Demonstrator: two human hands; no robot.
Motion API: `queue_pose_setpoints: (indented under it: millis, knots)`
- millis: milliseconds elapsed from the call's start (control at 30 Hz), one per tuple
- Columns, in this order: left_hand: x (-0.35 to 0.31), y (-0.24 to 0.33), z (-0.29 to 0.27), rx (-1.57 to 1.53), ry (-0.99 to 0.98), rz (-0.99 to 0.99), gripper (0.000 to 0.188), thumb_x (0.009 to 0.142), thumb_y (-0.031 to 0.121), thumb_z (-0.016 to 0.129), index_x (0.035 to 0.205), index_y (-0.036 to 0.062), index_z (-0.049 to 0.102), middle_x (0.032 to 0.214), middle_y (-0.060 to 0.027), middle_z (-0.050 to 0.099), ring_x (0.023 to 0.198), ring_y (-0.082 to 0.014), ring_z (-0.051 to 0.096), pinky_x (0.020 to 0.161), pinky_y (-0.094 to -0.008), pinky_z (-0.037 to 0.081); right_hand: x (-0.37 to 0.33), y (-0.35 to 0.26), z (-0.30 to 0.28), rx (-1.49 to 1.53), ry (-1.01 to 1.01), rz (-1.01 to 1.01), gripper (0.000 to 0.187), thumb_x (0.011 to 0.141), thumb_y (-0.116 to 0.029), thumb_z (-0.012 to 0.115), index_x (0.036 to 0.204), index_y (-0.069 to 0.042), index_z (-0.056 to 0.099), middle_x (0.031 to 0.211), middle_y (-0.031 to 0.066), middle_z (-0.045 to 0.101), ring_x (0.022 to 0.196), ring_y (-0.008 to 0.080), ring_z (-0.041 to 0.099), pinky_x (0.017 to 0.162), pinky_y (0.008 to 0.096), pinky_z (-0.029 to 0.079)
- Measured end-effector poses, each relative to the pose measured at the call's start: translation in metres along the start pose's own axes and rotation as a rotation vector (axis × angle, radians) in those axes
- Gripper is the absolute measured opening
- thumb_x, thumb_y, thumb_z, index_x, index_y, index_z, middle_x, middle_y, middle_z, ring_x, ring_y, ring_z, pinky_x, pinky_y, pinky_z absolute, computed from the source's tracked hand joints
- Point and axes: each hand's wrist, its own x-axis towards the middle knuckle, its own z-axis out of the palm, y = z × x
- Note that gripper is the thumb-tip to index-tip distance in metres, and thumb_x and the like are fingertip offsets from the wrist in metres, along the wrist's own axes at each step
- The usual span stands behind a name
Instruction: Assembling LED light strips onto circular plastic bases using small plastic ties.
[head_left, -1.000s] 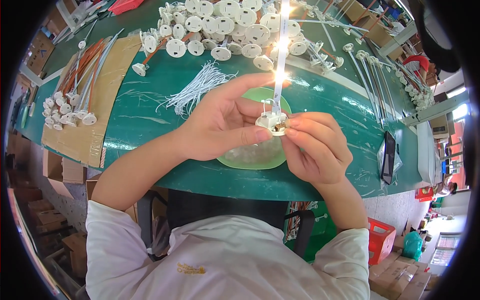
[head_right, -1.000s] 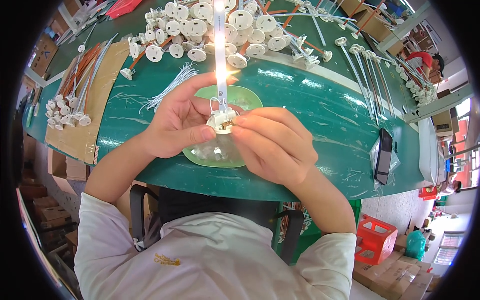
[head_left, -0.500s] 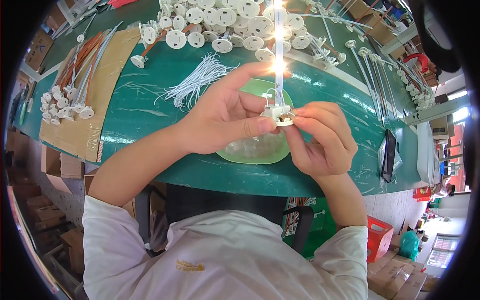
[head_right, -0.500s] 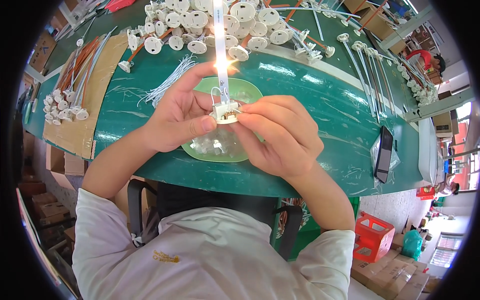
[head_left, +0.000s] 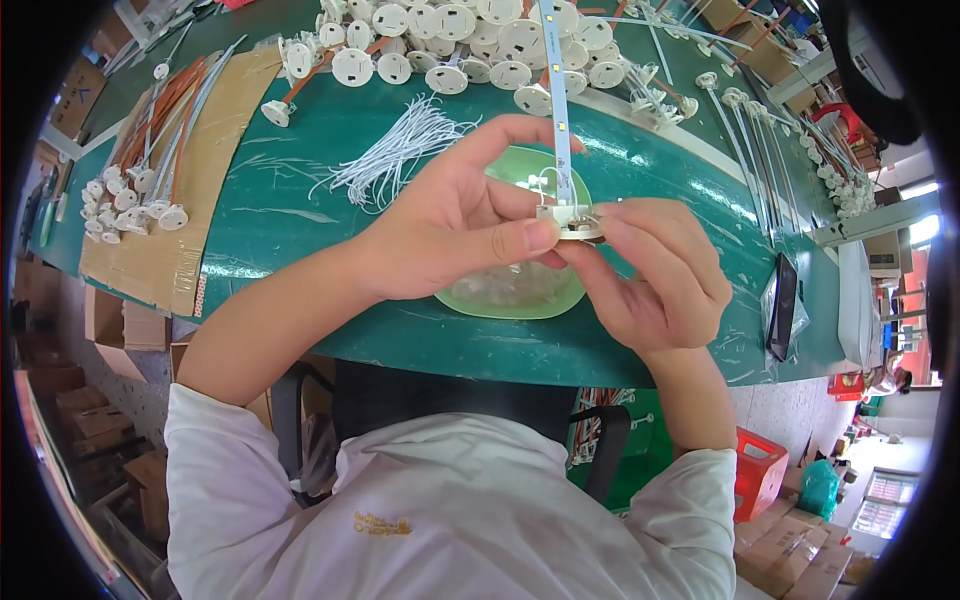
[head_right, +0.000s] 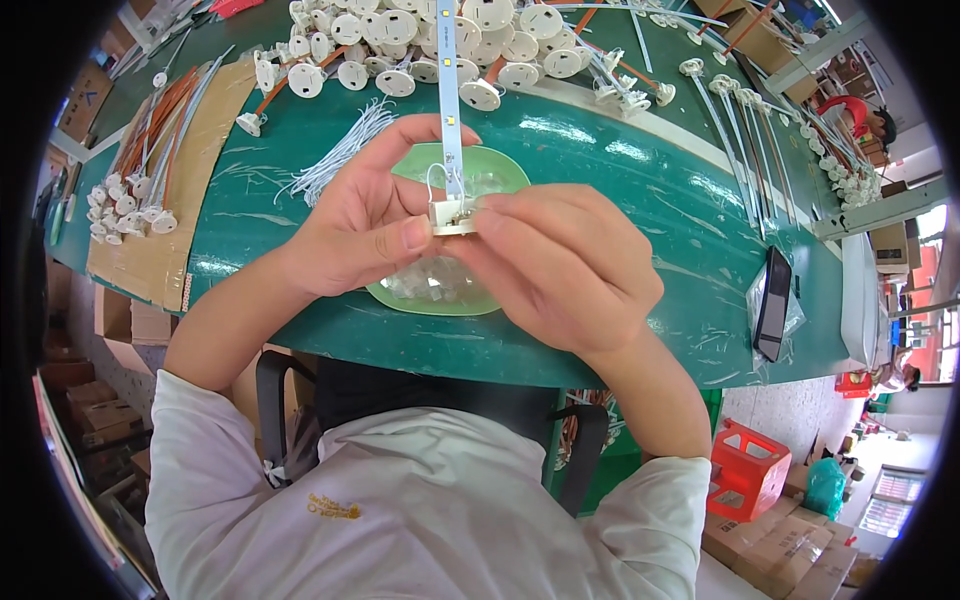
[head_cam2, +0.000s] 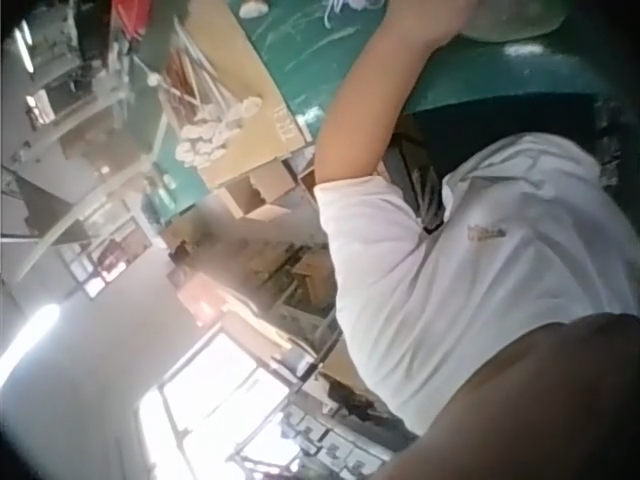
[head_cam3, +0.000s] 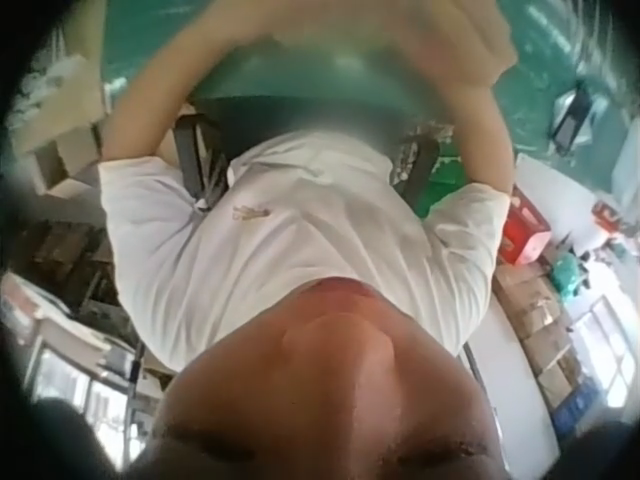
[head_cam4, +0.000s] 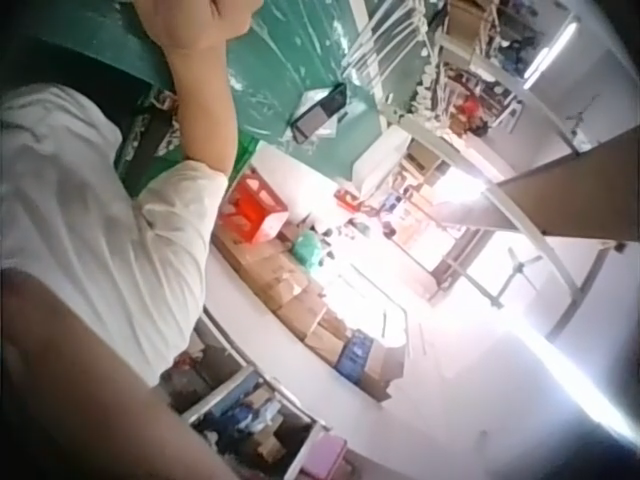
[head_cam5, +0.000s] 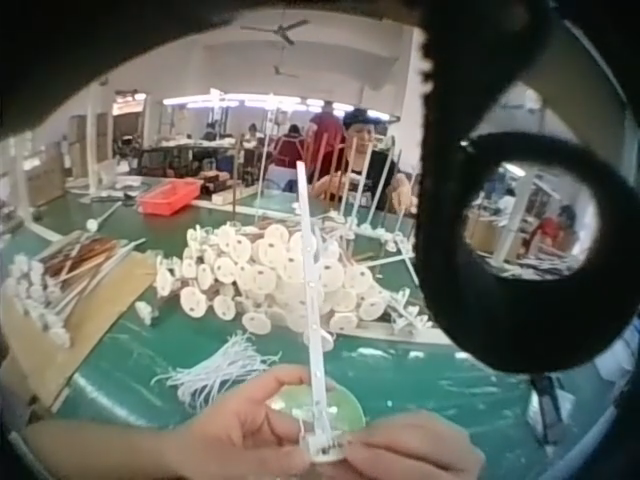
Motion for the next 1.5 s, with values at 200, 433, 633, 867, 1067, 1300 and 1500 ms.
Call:
queue_pose_setpoints:
  millis: [200, 433, 633, 867, 1067, 1300, 1500]
  knots:
    - [0.001, -0.002, -0.003, 0.08, 0.044, 0.006, 0.055, 0.096, 0.01, 0.063, 0.14, 0.0058, 0.03, 0.11, -0.0169, 0.068, 0.104, -0.0182, 0.065, 0.092, -0.0331, 0.052, 0.004, 0.005, -0.007, 0.06, -0.094, -0.011, 0.026, 0.069, 0.006, 0.079, 0.093, 0.002, 0.07, 0.086, 0.014, 0.069, 0.075, 0.0277, 0.066, 0.064, 0.0337, 0.054]
    - [0.001, 0.003, -0.001, 0.174, 0.105, -0.002, 0.051, 0.096, 0.005, 0.061, 0.137, 0.0074, 0.032, 0.109, -0.0169, 0.068, 0.105, -0.0227, 0.066, 0.09, -0.0335, 0.053, 0.003, 0.011, -0.01, 0.283, -0.001, 0.57, 0.001, 0.084, 0.001, 0.068, 0.083, 0.001, 0.068, 0.078, 0.0116, 0.067, 0.069, 0.0226, 0.063, 0.063, 0.0289, 0.051]
    - [0.004, 0.002, 0.001, 0.221, 0.153, -0.016, 0.051, 0.095, 0.007, 0.063, 0.137, 0.0075, 0.032, 0.109, -0.0167, 0.068, 0.104, -0.0232, 0.067, 0.091, -0.0334, 0.052, -0.021, 0.046, -0.031, 0.787, 0.441, 0.731, 0.018, 0.096, -0.004, 0.058, 0.079, 0.002, 0.063, 0.076, 0.0118, 0.064, 0.074, 0.0188, 0.057, 0.063, 0.027, 0.047]
    - [0.002, 0.002, -0.003, 0.156, 0.164, 0.031, 0.053, 0.093, 0.003, 0.065, 0.136, 0.0068, 0.034, 0.11, -0.0168, 0.068, 0.104, -0.0203, 0.066, 0.091, -0.0327, 0.053, 0.007, 0.013, -0.005, 0.043, -0.114, 0.002, 0.02, 0.074, 0.006, 0.074, 0.093, 0.003, 0.068, 0.09, 0.0132, 0.069, 0.076, 0.0235, 0.063, 0.064, 0.0286, 0.051]
    - [0.003, 0.001, -0.005, 0.204, 0.132, 0.046, 0.059, 0.086, -0.005, 0.068, 0.135, 0.007, 0.038, 0.111, -0.0158, 0.068, 0.104, -0.0178, 0.065, 0.092, -0.0328, 0.052, 0.004, 0.002, -0.01, 0.251, -0.061, 0.447, 0.009, 0.085, 0.003, 0.066, 0.094, 0.001, 0.066, 0.088, 0.008, 0.067, 0.068, 0.0189, 0.06, 0.06, 0.0278, 0.047]
    - [0.002, -0.005, -0.005, 0.395, 0.134, 0.053, 0.057, 0.082, -0.003, 0.073, 0.131, 0.006, 0.045, 0.116, -0.0132, 0.066, 0.105, -0.0187, 0.066, 0.094, -0.0346, 0.052, -0.008, 0.031, -0.029, 0.899, 0.519, 1.059, 0.021, 0.102, -0.022, 0.047, 0.099, -0.003, 0.057, 0.075, 0.0023, 0.054, 0.069, 0.0096, 0.049, 0.056, 0.0252, 0.039]
    - [0.001, -0.007, -0.008, 0.566, 0.143, 0.133, 0.061, 0.079, 0.001, 0.078, 0.133, 0.0065, 0.05, 0.131, -0.0071, 0.057, 0.109, -0.0204, 0.065, 0.093, -0.0347, 0.052, 0.005, 0.0, -0.013, 0.434, -0.185, 0.823, 0.014, 0.086, 0.002, 0.067, 0.1, -0.001, 0.067, 0.095, 0.0063, 0.064, 0.082, 0.0106, 0.058, 0.064, 0.0227, 0.046]
